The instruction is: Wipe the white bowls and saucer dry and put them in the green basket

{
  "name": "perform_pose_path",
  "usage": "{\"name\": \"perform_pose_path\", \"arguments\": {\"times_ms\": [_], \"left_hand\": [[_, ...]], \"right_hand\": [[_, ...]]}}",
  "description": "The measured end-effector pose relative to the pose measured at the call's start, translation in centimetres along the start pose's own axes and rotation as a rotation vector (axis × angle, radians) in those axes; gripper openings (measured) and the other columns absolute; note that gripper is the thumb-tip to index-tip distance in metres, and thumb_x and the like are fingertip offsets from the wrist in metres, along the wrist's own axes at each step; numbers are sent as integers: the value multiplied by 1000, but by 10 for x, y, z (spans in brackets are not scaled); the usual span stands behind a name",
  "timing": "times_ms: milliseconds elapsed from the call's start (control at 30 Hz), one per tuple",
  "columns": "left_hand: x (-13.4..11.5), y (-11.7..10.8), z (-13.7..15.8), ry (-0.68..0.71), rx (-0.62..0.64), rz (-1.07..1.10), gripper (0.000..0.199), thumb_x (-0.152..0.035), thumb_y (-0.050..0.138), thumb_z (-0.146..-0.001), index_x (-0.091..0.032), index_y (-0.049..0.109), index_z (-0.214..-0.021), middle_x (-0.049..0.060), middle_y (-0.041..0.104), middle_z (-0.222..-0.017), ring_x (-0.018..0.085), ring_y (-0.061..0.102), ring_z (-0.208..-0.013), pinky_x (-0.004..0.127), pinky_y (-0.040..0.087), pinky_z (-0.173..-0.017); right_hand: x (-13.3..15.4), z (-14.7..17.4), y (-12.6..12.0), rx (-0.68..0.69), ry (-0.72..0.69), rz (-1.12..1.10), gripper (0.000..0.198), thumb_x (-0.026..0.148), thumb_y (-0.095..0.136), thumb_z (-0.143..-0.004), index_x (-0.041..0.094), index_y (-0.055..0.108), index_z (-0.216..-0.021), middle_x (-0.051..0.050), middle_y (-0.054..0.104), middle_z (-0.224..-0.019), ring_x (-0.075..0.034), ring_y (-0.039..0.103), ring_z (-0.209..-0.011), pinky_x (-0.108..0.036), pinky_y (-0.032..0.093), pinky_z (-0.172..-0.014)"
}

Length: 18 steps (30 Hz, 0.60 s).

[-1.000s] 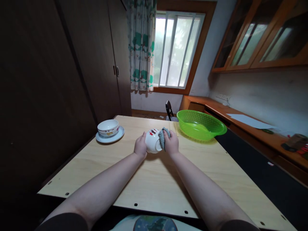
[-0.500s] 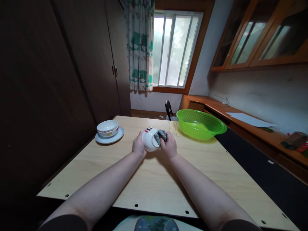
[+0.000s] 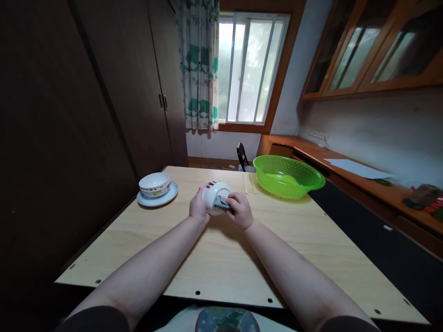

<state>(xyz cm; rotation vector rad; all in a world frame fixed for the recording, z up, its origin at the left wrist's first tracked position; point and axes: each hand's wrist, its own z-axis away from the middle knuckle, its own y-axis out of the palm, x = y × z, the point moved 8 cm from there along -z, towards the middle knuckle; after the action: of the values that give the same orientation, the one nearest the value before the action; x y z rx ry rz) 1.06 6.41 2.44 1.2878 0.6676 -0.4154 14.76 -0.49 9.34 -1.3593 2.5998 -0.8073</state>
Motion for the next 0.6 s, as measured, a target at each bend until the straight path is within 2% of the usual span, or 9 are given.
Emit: {"name": "perform_pose_path", "arguments": {"times_ms": [133,300,433,500,600], "left_hand": [[3,5,0,-54,30,64,36,-37,49,-86,-8,66,-98,11,71,-87,22,68,-81,35,52,-78],[3,4,-4,-29,31,60,34,-36,52,-85,-8,65,-99,11,71,-88,23,68,-86,35,51,-82],[8,3,-6,-33,44,7,36,-39,54,-83,-8,65,-99,12,71,-88,24,68,-86,36,51,-82],[9,2,-4,-23,39,-34,37,-39,54,-82,-8,65,-98,12,71,-86,23,68,-84,35,51,-80],[8,3,1,5,40,-107,36,-40,54,-81,-8,66,-94,11,71,-81,22,68,-78,34,52,-76]], "right_hand": [[-5,0,-1,-5,6,1,24,18,55,-75,21,62,-98,-6,57,-86,-20,52,-80,-33,43,-70],[-28,0,0,-33,233,31,9,18,53,-75,20,57,-82,-3,52,-72,-19,49,-71,-31,40,-66],[-39,1,-6,-117,367,39,4,17,50,-74,21,52,-76,-2,50,-71,-18,47,-70,-30,38,-64],[-39,1,-7,-130,381,31,6,16,50,-74,21,52,-77,-2,51,-71,-18,47,-70,-29,38,-64],[-31,0,-6,-105,328,24,12,14,49,-73,20,54,-82,-3,53,-73,-19,49,-72,-30,39,-65]]}}
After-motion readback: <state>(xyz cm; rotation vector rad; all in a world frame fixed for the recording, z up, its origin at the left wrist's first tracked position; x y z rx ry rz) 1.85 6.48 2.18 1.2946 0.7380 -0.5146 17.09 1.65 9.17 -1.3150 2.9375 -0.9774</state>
